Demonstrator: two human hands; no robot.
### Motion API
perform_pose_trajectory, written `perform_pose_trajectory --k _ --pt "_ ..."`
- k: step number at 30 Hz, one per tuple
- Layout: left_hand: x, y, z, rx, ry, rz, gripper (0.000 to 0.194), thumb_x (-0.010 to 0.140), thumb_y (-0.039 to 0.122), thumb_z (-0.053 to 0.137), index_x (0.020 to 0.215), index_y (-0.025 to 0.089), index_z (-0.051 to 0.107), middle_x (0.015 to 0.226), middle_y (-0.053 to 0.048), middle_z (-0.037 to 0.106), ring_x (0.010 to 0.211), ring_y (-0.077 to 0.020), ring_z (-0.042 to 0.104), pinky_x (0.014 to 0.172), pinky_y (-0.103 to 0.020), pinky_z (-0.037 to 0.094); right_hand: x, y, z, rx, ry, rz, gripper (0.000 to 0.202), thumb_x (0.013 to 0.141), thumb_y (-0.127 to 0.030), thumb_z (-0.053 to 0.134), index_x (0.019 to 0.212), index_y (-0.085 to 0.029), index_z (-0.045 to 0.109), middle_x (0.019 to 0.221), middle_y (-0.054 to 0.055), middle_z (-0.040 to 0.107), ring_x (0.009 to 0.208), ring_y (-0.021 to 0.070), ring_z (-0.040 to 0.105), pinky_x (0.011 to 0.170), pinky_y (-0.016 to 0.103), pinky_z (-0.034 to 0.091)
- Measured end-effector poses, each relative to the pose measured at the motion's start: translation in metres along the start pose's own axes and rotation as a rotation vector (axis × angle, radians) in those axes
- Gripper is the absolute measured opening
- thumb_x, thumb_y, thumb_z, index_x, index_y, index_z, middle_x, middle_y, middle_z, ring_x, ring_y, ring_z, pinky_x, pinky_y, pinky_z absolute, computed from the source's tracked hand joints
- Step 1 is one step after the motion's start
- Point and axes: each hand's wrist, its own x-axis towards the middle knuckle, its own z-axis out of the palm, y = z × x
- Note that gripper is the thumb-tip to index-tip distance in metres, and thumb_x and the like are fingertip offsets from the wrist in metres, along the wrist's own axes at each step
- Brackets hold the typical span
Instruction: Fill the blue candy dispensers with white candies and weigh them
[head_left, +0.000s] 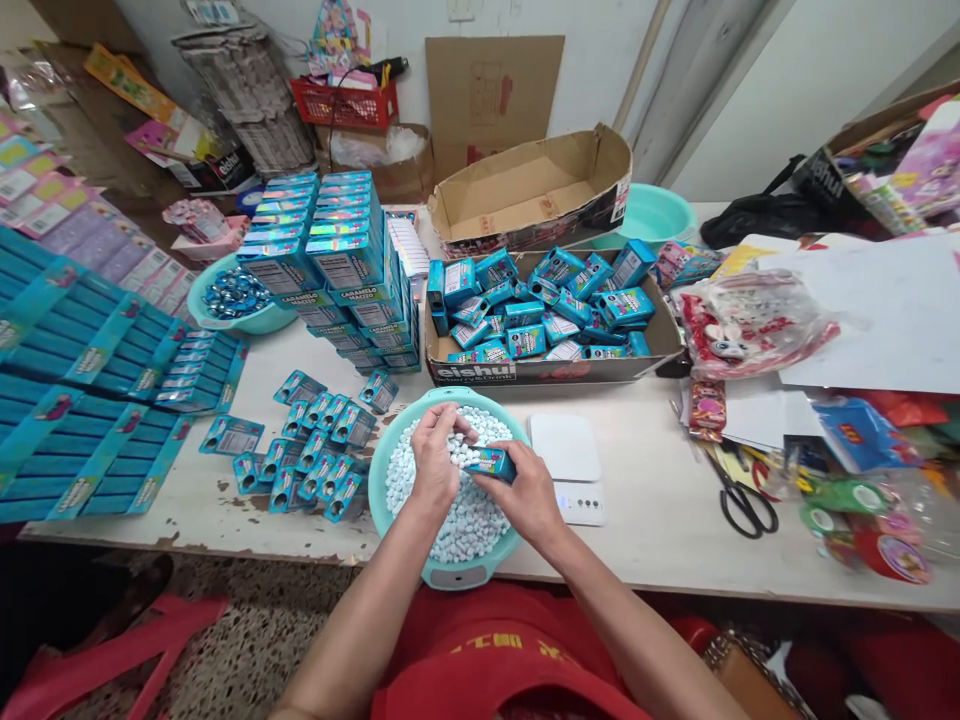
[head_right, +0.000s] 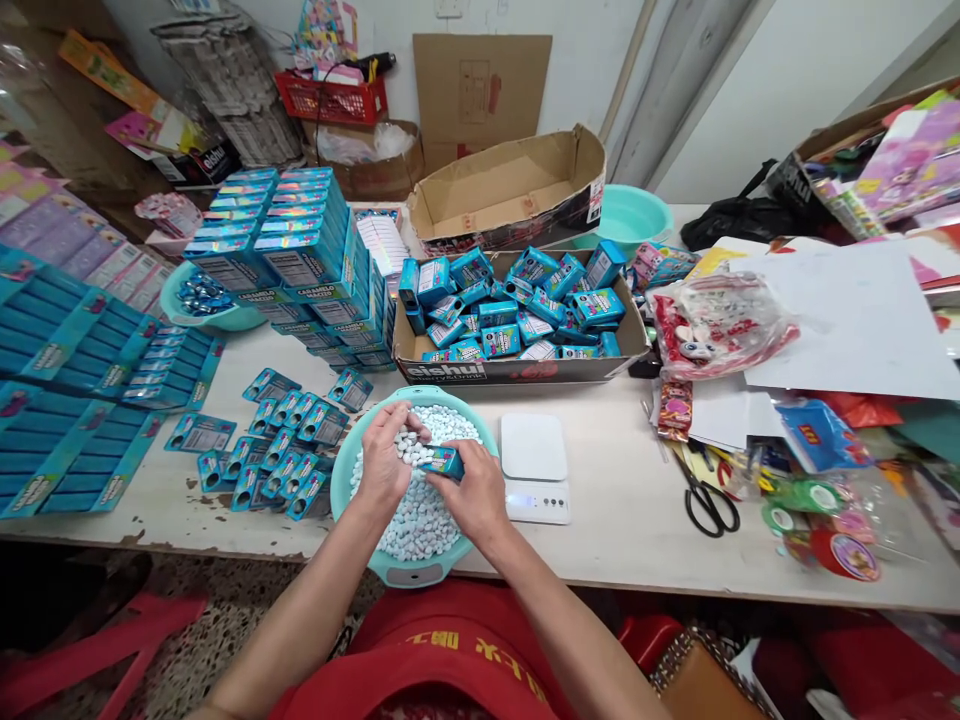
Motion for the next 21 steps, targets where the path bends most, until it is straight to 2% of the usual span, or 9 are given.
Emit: perform_pose_trajectory --k 9,13,18,21 --pt "0.0023 -0.0003 0.0037 0.036 0.0 -0.034 0.025 0.072 0.038 0.065 0.075 0.016 0.055 0.054 0.004 0.053 0.046 -0.0102 0.053 0.048 -0.022 0.04 0.0029 0.0019 -0.0007 -0.004 -0.052 0.014 0.03 0.068 -0.023 0.072 0.095 -0.022 0.06 0.096 0.004 0.065 0.094 0.0245 0.059 0.081 0.037 0.044" --pt "0.0011 -0.0025 0.0019 0.068 -0.017 -0.016 0.027 0.074 0.041 0.063 0.069 0.015 0.054 0.049 0.003 0.052 0.046 -0.0107 0.053 0.049 -0.022 0.04 0.006 0.0032 0.0017 0.026 -0.015 0.049 0.03 0.069 -0.024 0.072 0.096 -0.022 0.059 0.095 0.004 0.065 0.092 0.0239 0.06 0.08 0.036 0.045" --pt "0.0032 -0.0022 0.0019 0.083 -0.008 0.031 0.026 0.074 0.039 0.063 0.066 0.015 0.054 0.049 0.003 0.053 0.049 -0.0113 0.056 0.054 -0.023 0.043 0.0058 -0.0004 0.0041 0.026 -0.03 -0.016 0.028 0.07 -0.022 0.071 0.096 -0.023 0.06 0.096 0.004 0.066 0.093 0.0241 0.06 0.081 0.037 0.044" --pt "0.0039 -0.0015 0.0016 0.096 -0.011 0.037 0.025 0.075 0.039 0.061 0.07 0.015 0.056 0.047 0.003 0.053 0.047 -0.0119 0.056 0.054 -0.024 0.044 0.0041 -0.0002 0.0049 0.035 0.02 -0.005 0.03 0.069 -0.023 0.072 0.097 -0.022 0.06 0.096 0.004 0.066 0.093 0.0243 0.06 0.082 0.038 0.044"
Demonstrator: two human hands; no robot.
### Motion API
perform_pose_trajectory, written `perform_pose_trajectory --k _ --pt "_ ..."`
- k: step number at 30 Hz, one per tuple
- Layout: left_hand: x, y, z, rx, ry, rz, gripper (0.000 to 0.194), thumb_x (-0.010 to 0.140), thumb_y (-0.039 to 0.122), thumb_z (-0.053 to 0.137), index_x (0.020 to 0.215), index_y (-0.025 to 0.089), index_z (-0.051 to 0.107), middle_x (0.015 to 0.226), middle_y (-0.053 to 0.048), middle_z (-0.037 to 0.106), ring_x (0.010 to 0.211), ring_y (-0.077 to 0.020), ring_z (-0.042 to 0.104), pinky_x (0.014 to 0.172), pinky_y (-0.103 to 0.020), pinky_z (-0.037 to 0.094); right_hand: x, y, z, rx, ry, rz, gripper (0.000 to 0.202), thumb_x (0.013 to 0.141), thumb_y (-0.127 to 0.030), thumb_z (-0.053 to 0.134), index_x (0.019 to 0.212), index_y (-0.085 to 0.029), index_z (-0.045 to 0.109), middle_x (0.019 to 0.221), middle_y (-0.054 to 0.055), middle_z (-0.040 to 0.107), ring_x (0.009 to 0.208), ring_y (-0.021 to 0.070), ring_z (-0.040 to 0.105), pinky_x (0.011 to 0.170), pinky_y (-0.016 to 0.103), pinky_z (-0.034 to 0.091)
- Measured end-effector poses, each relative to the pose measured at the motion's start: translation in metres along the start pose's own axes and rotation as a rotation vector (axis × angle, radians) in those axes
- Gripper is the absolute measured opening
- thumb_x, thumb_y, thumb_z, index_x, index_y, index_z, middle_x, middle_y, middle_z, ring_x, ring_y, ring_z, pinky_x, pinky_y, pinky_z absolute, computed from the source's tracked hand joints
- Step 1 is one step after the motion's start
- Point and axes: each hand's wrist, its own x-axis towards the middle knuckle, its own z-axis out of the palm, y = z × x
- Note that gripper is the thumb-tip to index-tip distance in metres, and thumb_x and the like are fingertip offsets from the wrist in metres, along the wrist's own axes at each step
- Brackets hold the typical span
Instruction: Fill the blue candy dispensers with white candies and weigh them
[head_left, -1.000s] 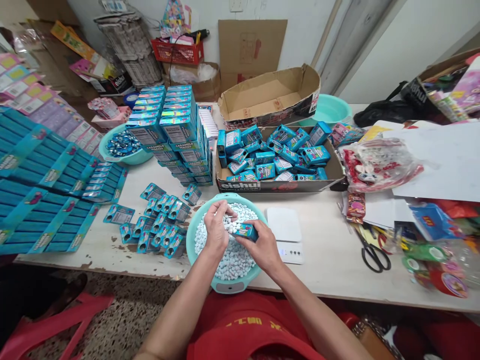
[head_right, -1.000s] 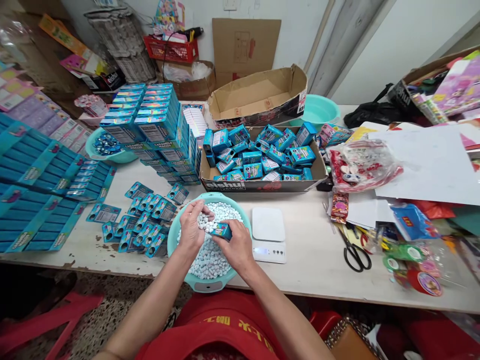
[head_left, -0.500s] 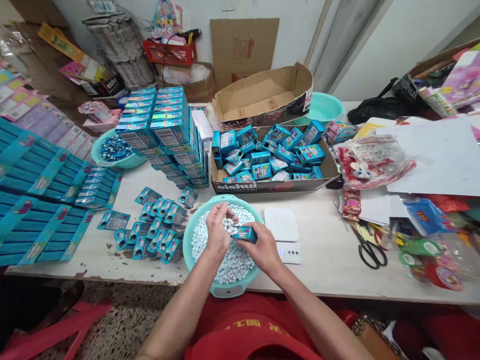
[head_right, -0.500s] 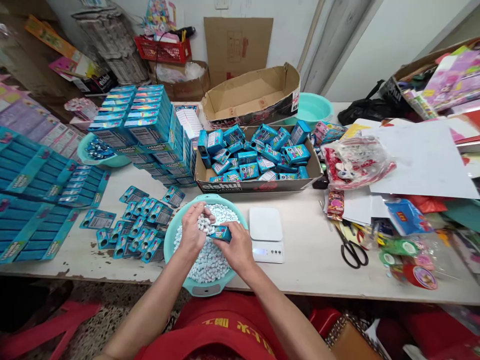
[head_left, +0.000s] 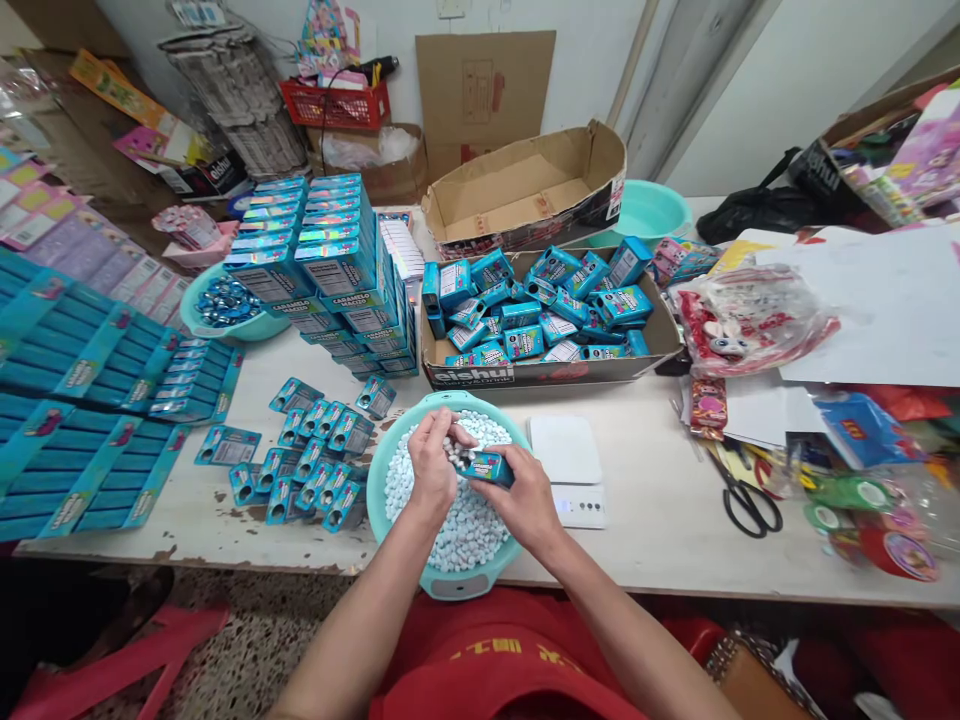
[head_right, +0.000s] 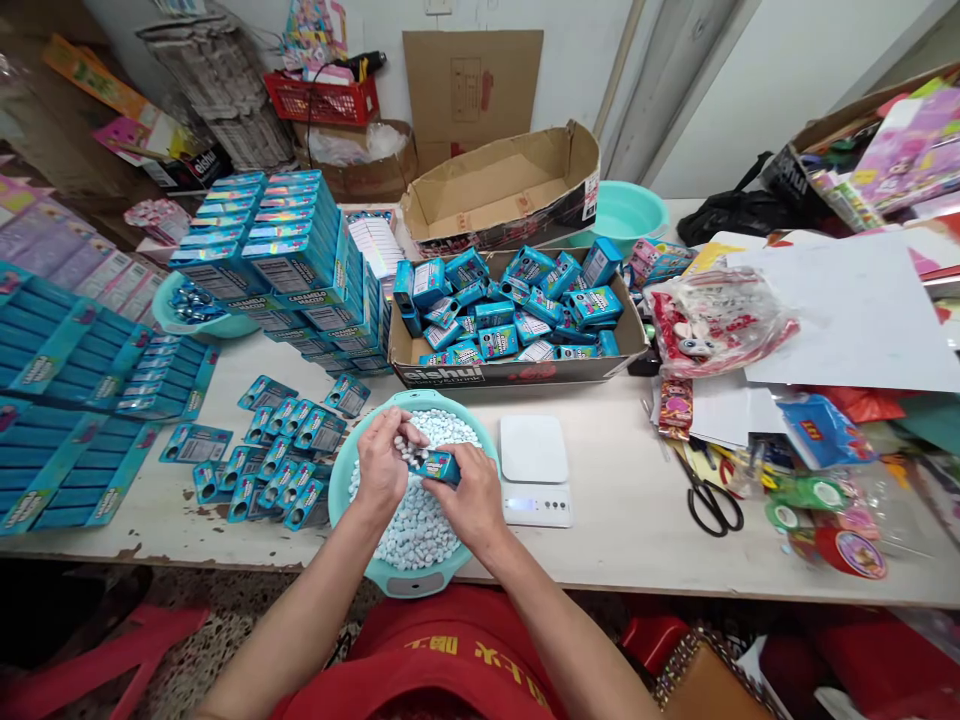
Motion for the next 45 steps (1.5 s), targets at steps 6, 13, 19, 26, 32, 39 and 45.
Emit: perform_pose_trajectory --k 6,13,19,26,32,39,45 --pt "-0.009 0.003 0.002 -0.002 -0.063 0.002 0.025 0.075 0.041 0.06 0.077 0.016 0.057 0.053 0.002 0.056 0.048 -0.0124 0.057 0.053 -0.025 0.046 0.0 0.004 0.002 0.076 0.019 0.021 0.028 0.069 -0.023 0.071 0.095 -0.022 0.061 0.094 0.004 0.066 0.091 0.0235 0.06 0.081 0.037 0.045" --pt "0.033 -0.018 -0.033 0.332 0.062 0.211 0.029 0.085 0.045 0.043 0.088 0.019 0.055 0.063 0.0 0.057 0.06 -0.0149 0.058 0.065 -0.031 0.049 -0.012 0.009 -0.018 0.299 0.111 0.106 0.033 0.067 -0.03 0.074 0.096 -0.022 0.061 0.096 0.003 0.066 0.091 0.0214 0.062 0.08 0.033 0.048" --pt "0.051 -0.081 -0.054 1.199 -0.333 0.277 0.022 0.081 0.037 0.052 0.091 0.021 0.064 0.104 -0.007 0.061 0.106 -0.0223 0.051 0.097 -0.039 0.036 -0.027 0.018 -0.03 0.326 0.127 0.201 0.034 0.066 -0.032 0.074 0.096 -0.022 0.06 0.09 0.001 0.067 0.081 0.0201 0.063 0.075 0.033 0.049" --pt "0.028 -0.086 -0.059 1.23 -0.275 0.049 0.014 0.072 0.034 0.06 0.072 0.02 0.061 0.082 -0.004 0.059 0.087 -0.0207 0.053 0.082 -0.032 0.039 -0.02 0.016 -0.038 0.177 0.124 0.154 0.032 0.069 -0.032 0.073 0.096 -0.022 0.06 0.091 0.002 0.064 0.086 0.0201 0.061 0.078 0.032 0.047" --pt "0.022 -0.061 -0.065 0.571 -0.024 -0.173 0.033 0.068 0.05 0.059 0.064 0.018 0.049 0.058 0.003 0.049 0.052 -0.0101 0.046 0.05 -0.022 0.037 -0.014 0.015 -0.034 0.054 0.051 0.116 0.027 0.071 -0.029 0.069 0.095 -0.022 0.058 0.092 0.002 0.063 0.088 0.0211 0.061 0.077 0.032 0.047" --pt "-0.006 -0.008 -0.031 -0.101 -0.05 -0.143 0.022 0.068 0.035 0.063 0.073 0.017 0.051 0.066 0.0 0.057 0.055 -0.0105 0.055 0.044 -0.019 0.037 -0.012 0.008 -0.011 -0.072 -0.074 -0.03 0.028 0.07 -0.02 0.067 0.097 -0.023 0.057 0.095 0.004 0.064 0.091 0.0233 0.061 0.078 0.035 0.047" --pt "-0.012 -0.005 -0.025 -0.022 -0.012 0.011 0.019 0.071 0.033 0.064 0.073 0.016 0.055 0.07 -0.001 0.063 0.064 -0.0129 0.06 0.062 -0.025 0.048 -0.012 0.0 0.001 -0.105 -0.117 -0.04 0.03 0.068 -0.014 0.066 0.095 -0.023 0.056 0.093 0.003 0.063 0.091 0.0233 0.06 0.077 0.035 0.046"
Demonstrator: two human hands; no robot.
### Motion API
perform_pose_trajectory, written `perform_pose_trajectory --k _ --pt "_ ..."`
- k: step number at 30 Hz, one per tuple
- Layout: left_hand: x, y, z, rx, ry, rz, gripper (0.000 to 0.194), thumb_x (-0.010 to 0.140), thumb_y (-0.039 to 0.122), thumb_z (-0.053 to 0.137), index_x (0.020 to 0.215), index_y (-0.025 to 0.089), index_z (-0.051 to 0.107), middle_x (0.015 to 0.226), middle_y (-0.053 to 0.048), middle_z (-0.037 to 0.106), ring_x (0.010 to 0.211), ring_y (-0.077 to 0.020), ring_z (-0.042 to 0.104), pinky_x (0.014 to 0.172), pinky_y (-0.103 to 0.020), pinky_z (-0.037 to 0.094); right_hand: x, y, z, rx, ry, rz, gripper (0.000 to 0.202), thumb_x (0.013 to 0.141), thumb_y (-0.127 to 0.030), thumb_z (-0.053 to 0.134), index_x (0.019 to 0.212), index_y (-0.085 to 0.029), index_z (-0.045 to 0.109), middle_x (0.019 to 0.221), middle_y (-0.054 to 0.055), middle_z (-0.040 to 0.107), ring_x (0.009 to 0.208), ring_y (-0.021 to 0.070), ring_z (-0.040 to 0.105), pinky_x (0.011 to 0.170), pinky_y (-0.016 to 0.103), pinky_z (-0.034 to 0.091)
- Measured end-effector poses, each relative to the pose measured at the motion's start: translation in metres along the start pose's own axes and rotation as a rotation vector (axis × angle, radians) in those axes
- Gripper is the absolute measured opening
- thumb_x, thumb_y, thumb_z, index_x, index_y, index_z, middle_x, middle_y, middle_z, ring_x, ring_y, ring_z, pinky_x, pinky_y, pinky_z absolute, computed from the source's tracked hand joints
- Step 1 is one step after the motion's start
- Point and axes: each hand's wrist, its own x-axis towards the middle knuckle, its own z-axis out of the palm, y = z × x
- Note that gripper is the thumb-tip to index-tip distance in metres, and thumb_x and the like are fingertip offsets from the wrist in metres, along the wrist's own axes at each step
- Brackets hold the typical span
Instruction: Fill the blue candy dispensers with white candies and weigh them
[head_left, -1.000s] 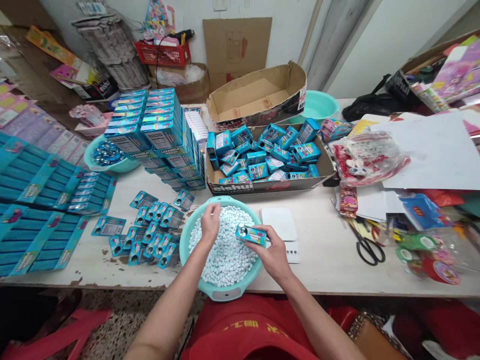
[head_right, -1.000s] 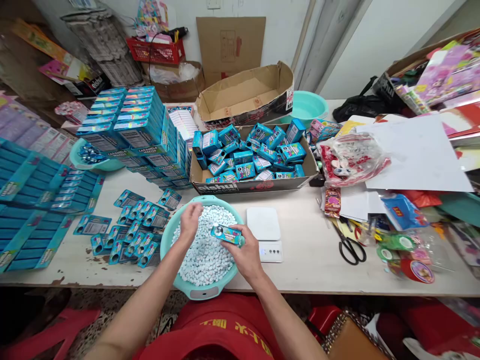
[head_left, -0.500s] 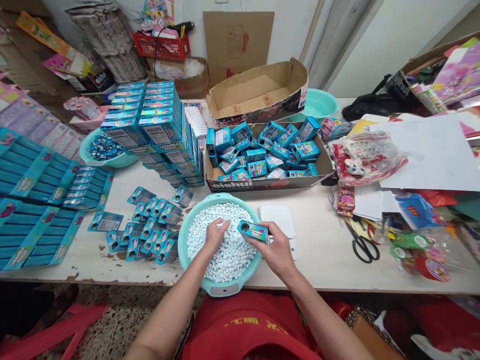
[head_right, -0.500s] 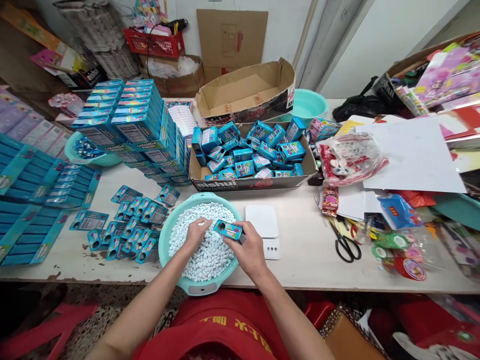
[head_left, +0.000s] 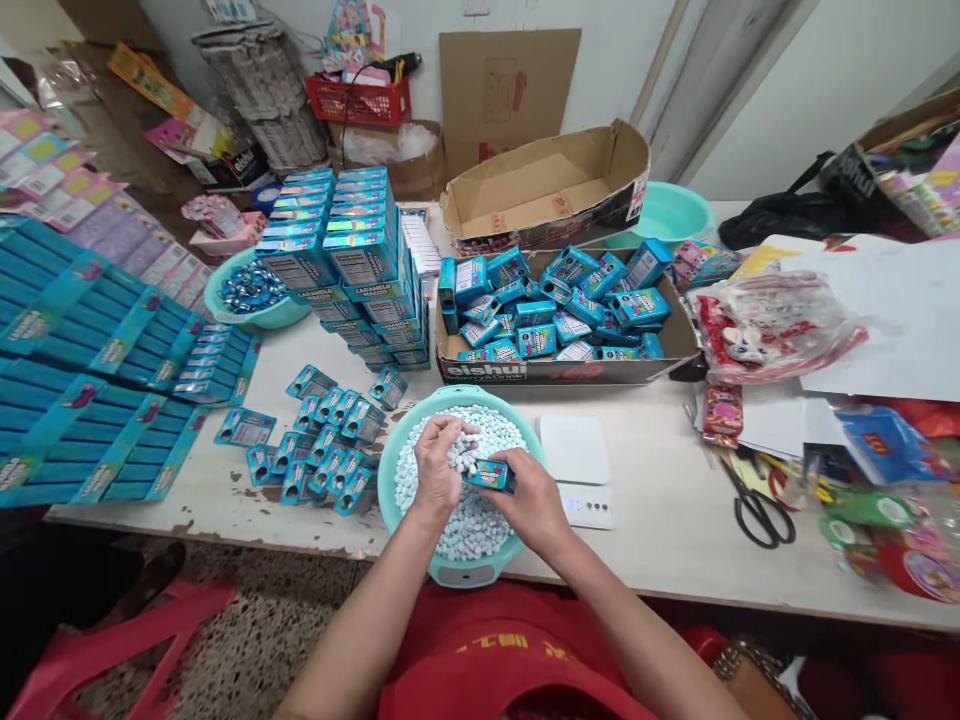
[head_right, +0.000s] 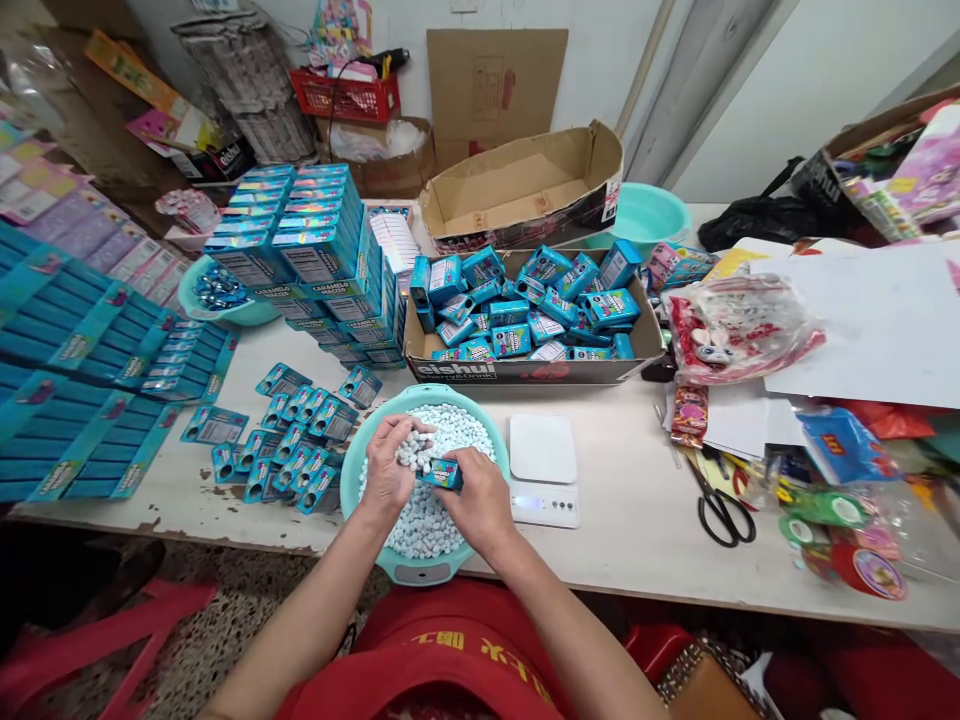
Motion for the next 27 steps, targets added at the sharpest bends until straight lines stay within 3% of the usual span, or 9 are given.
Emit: perform_pose_trajectory --k 3,12,18,24,27 --pt "0.002 -0.001 0.0 -0.022 0.011 0.058 0.019 0.07 0.032 0.065 0.074 0.016 0.054 0.069 0.002 0.06 0.056 -0.0091 0.057 0.06 -0.023 0.046 0.0 -0.001 0.0 0.037 0.031 0.011 0.031 0.068 -0.015 0.067 0.096 -0.023 0.056 0.094 0.003 0.063 0.091 0.023 0.059 0.078 0.035 0.045" --pt "0.009 -0.007 0.007 0.007 0.126 0.002 0.031 0.069 0.039 0.068 0.084 0.018 0.05 0.062 0.004 0.056 0.051 -0.0095 0.056 0.049 -0.02 0.043 0.003 0.001 0.003 0.051 0.059 0.057 0.026 0.067 -0.019 0.066 0.091 -0.023 0.057 0.089 0.002 0.062 0.085 0.0213 0.059 0.074 0.033 0.046" --pt "0.009 -0.003 0.014 -0.012 0.085 0.027 0.034 0.073 0.046 0.063 0.066 0.016 0.048 0.06 0.003 0.054 0.048 -0.0073 0.051 0.048 -0.02 0.043 0.004 0.004 -0.001 0.083 0.064 0.046 0.026 0.067 -0.02 0.065 0.091 -0.023 0.057 0.088 0.001 0.063 0.084 0.0206 0.06 0.073 0.031 0.046" --pt "0.003 -0.006 0.022 0.036 0.009 0.04 0.037 0.077 0.046 0.06 0.059 0.016 0.049 0.053 0.003 0.049 0.045 -0.0075 0.048 0.046 -0.02 0.039 0.002 0.006 -0.002 0.117 0.049 0.064 0.026 0.066 -0.017 0.065 0.091 -0.022 0.058 0.088 0.001 0.062 0.085 0.0207 0.06 0.074 0.032 0.046" --pt "0.001 -0.005 0.027 0.065 0.026 0.064 0.038 0.078 0.046 0.059 0.057 0.016 0.048 0.051 0.003 0.048 0.044 -0.0074 0.046 0.045 -0.02 0.038 0.001 0.003 -0.005 0.135 0.059 0.06 0.025 0.066 -0.017 0.064 0.09 -0.023 0.058 0.088 0.001 0.062 0.085 0.0207 0.059 0.075 0.032 0.046"
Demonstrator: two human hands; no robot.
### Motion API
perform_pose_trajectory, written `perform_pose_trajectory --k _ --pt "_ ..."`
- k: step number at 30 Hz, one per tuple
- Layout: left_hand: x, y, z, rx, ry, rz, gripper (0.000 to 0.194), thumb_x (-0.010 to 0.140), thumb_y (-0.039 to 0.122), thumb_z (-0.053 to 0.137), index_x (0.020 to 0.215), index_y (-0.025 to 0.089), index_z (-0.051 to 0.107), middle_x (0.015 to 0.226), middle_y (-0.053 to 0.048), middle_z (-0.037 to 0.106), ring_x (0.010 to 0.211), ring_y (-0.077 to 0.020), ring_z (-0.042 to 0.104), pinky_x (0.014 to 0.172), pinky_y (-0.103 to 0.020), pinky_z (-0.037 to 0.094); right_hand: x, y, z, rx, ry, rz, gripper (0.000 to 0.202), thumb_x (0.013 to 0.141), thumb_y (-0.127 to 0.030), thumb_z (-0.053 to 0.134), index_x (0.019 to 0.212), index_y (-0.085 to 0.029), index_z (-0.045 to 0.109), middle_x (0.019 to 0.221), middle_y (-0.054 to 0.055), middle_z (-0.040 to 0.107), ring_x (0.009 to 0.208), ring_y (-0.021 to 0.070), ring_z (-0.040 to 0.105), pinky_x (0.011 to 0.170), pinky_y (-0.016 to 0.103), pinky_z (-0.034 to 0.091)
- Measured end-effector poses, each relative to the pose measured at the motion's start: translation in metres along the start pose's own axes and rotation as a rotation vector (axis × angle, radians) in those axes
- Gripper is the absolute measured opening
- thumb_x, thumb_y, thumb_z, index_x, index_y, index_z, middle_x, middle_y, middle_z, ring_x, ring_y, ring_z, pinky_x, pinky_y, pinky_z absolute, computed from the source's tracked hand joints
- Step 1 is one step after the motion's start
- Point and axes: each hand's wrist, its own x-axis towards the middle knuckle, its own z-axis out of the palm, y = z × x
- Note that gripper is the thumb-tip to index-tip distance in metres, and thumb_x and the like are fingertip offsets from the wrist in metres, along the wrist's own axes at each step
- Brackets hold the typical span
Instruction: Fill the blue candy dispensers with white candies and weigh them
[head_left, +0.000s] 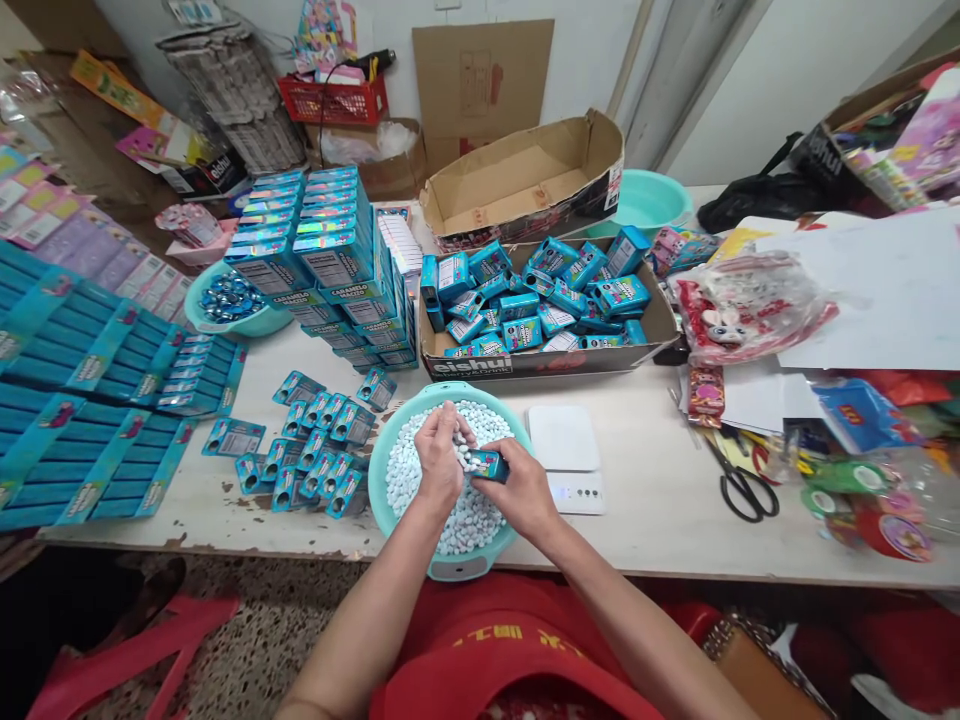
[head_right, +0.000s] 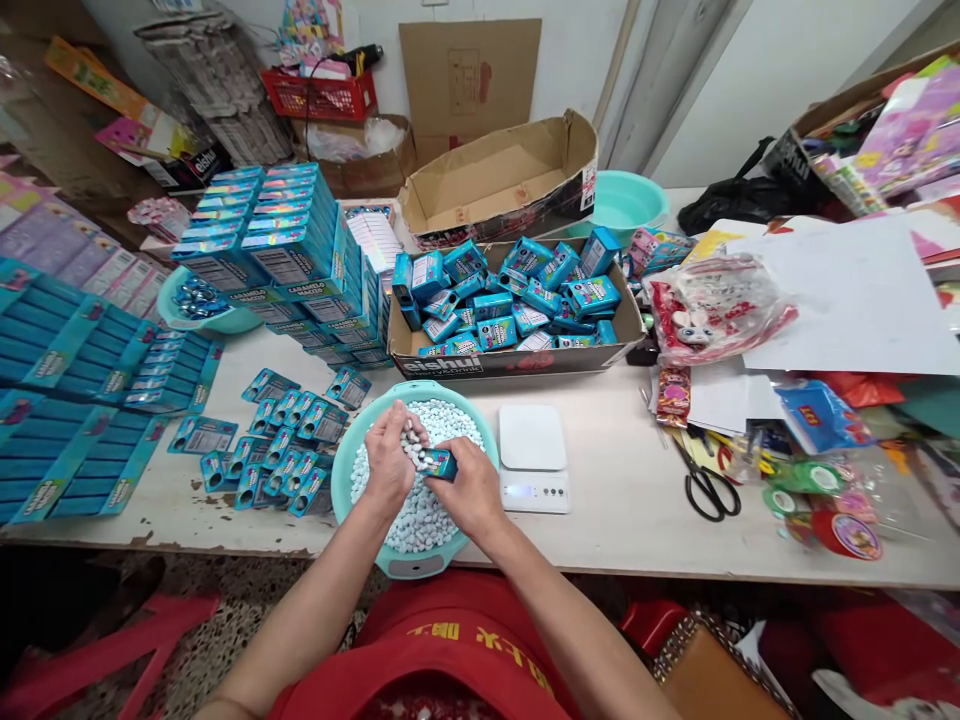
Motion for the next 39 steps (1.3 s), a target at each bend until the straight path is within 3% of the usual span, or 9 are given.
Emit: perform_pose_trajectory --k 9,16,21,23,26,30,32,35,39 --pt "-0.001 0.004 0.002 -0.011 0.045 0.009 0.04 0.075 0.046 0.061 0.054 0.017 0.044 0.051 0.004 0.047 0.043 -0.0071 0.045 0.043 -0.02 0.036 0.001 0.0 -0.002 0.012 0.03 -0.02 0.024 0.066 -0.016 0.064 0.088 -0.023 0.058 0.086 0.001 0.062 0.085 0.0208 0.059 0.075 0.032 0.046" --pt "-0.009 0.008 0.004 0.02 -0.04 -0.057 0.039 0.074 0.043 0.063 0.054 0.017 0.043 0.049 0.003 0.046 0.037 -0.0048 0.037 0.036 -0.019 0.027 0.002 0.006 0.0 0.141 0.029 0.014 0.024 0.066 -0.021 0.066 0.088 -0.022 0.058 0.086 0.001 0.061 0.084 0.0203 0.059 0.076 0.032 0.046" --pt "0.005 0.014 -0.006 -0.009 0.052 0.0 0.039 0.075 0.046 0.06 0.056 0.018 0.041 0.05 0.005 0.044 0.037 -0.0046 0.034 0.035 -0.017 0.022 -0.001 0.016 -0.01 0.331 0.01 0.112 0.031 0.064 -0.03 0.072 0.091 -0.021 0.06 0.088 0.001 0.064 0.083 0.0201 0.06 0.075 0.032 0.047" --pt "0.015 0.003 -0.02 0.14 0.037 0.009 0.037 0.075 0.047 0.058 0.056 0.018 0.044 0.052 0.003 0.048 0.042 -0.0074 0.042 0.037 -0.018 0.029 -0.001 0.02 -0.013 0.402 0.032 0.145 0.034 0.063 -0.032 0.073 0.091 -0.021 0.059 0.088 0.002 0.064 0.082 0.02 0.06 0.074 0.032 0.048" --pt "0.025 -0.021 -0.047 0.551 -0.137 0.025 0.027 0.067 0.043 0.064 0.056 0.02 0.055 0.062 -0.002 0.059 0.062 -0.0164 0.057 0.056 -0.026 0.046 0.002 0.021 -0.015 0.501 0.035 0.153 0.036 0.058 -0.032 0.078 0.088 -0.021 0.06 0.085 0.001 0.063 0.08 0.0195 0.061 0.072 0.031 0.049" --pt "0.033 -0.031 -0.066 0.935 -0.22 0.134 0.018 0.072 0.038 0.057 0.071 0.022 0.066 0.084 -0.005 0.068 0.087 -0.0231 0.061 0.08 -0.035 0.047 0.006 0.028 -0.034 0.636 0.057 0.183 0.041 0.056 -0.033 0.081 0.09 -0.021 0.061 0.087 0.001 0.065 0.078 0.019 0.063 0.07 0.03 0.051" --pt "0.047 -0.02 -0.057 1.059 -0.159 0.229 0.023 0.078 0.037 0.05 0.081 0.021 0.066 0.09 -0.005 0.067 0.088 -0.0213 0.061 0.078 -0.032 0.047 0.007 0.041 -0.052 0.613 0.178 0.223 0.042 0.057 -0.034 0.08 0.091 -0.021 0.06 0.088 0.002 0.066 0.076 0.0189 0.063 0.069 0.031 0.052" --pt "0.093 0.0 -0.016 1.282 -0.151 0.385 0.026 0.085 0.036 0.043 0.095 0.021 0.062 0.1 -0.006 0.065 0.093 -0.0194 0.061 0.08 -0.029 0.046 0.013 0.074 -0.072 0.485 0.351 0.278 0.04 0.059 -0.034 0.078 0.091 -0.02 0.059 0.086 0.002 0.066 0.076 0.0194 0.062 0.07 0.032 0.051" --pt "0.176 -0.002 0.051 1.772 -0.363 0.109 0.036 0.084 0.038 0.047 0.116 0.022 0.054 0.12 -0.011 0.059 0.11 -0.0259 0.056 0.088 -0.034 0.043 0.022 0.124 -0.073 0.375 0.376 0.318 0.037 0.059 -0.036 0.075 0.088 -0.019 0.059 0.083 0.003 0.066 0.076 0.0208 0.061 0.071 0.035 0.051"
